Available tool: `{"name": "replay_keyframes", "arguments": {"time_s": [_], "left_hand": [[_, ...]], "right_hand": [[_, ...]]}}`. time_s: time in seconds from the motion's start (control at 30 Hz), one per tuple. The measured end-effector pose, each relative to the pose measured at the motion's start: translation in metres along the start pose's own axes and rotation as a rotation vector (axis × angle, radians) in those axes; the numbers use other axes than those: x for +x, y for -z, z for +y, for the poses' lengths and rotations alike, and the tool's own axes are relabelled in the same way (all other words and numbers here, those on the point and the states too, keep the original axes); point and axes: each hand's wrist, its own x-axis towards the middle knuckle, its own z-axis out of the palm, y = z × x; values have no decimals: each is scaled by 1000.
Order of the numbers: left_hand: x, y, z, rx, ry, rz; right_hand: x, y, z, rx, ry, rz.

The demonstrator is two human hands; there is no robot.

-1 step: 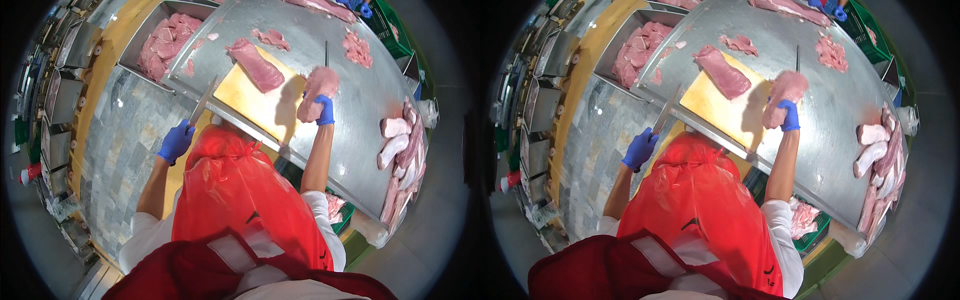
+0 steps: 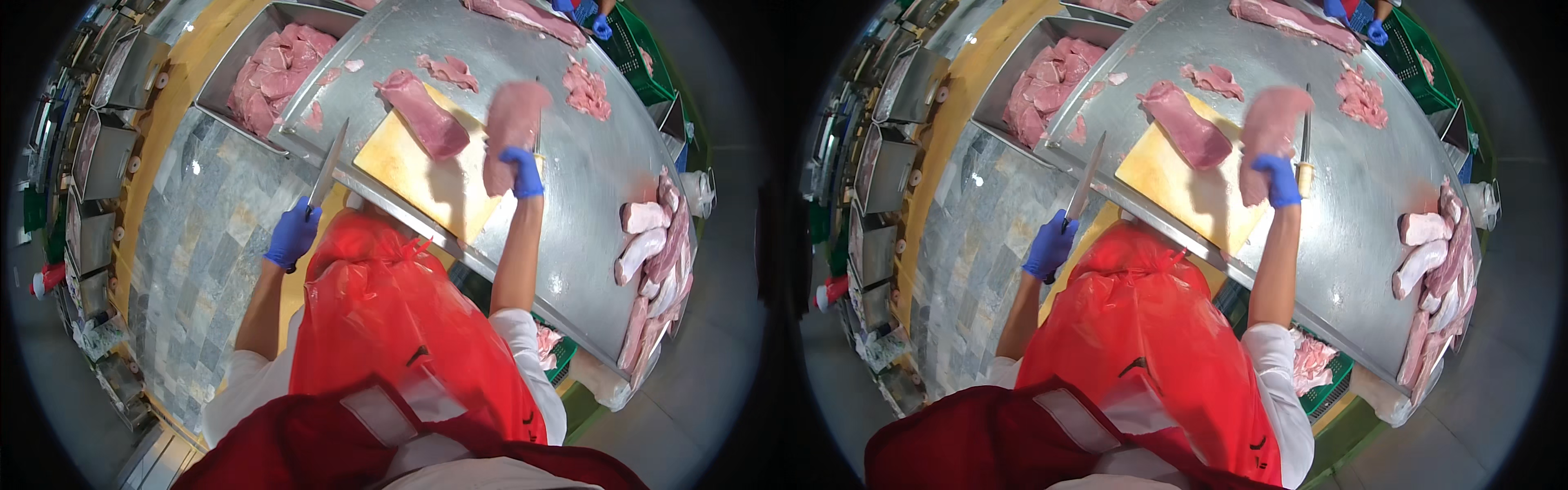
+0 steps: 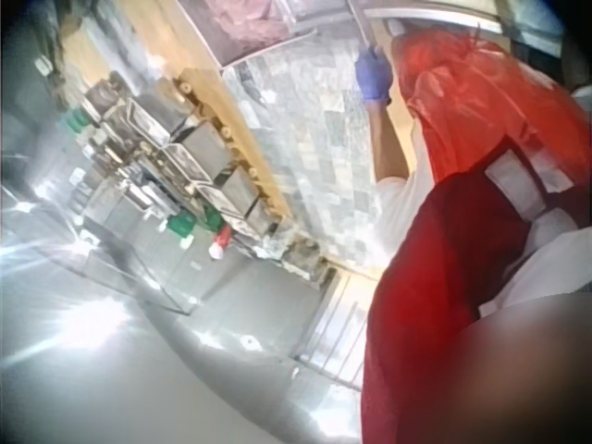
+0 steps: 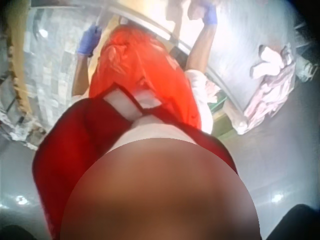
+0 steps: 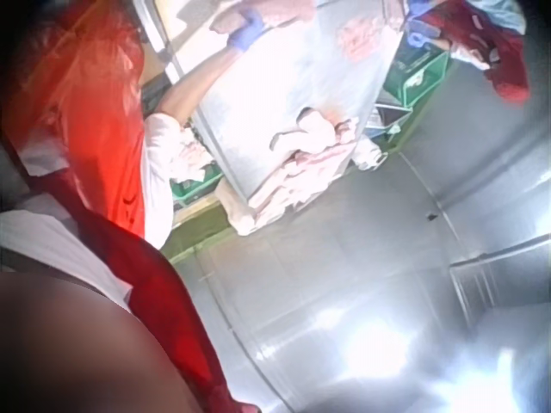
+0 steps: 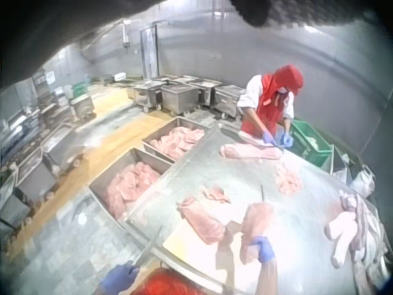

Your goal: The person cuts large pieces of raw meat on a yellow cutting board using a knife. They trim fat and separate portions, placing trimmed pieces into a green basket and larger cuts into a metal tray.

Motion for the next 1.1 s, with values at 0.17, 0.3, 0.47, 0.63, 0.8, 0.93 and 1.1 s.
{"name": "replay_keyframes", "arguments": {"time_s": [0.17,0.3,0.47,0.63,0.8,0.93,1.1], "left_hand": [[19,-17,-34,-127,46,79],[23,-13,-58,-142,119,139],[10,0,-82,-313,275,202],[26,4,-109,-401,256,246],[53,20,-125,-387,208,332],[73,23,-132,-499,176,342],[77,38,-122,-613,293,247]], "right_hand": [[77,-171,-79,-472,153,-294],[161,-109,-21,-1138,341,-195],[142,-149,59,-1588,70,132],[180,-122,69,-1117,-6,-63],[175,-248,35,-338,-322,-272],[207,-323,18,-653,105,-326],[298,-162,-22,-1182,55,142]]}}
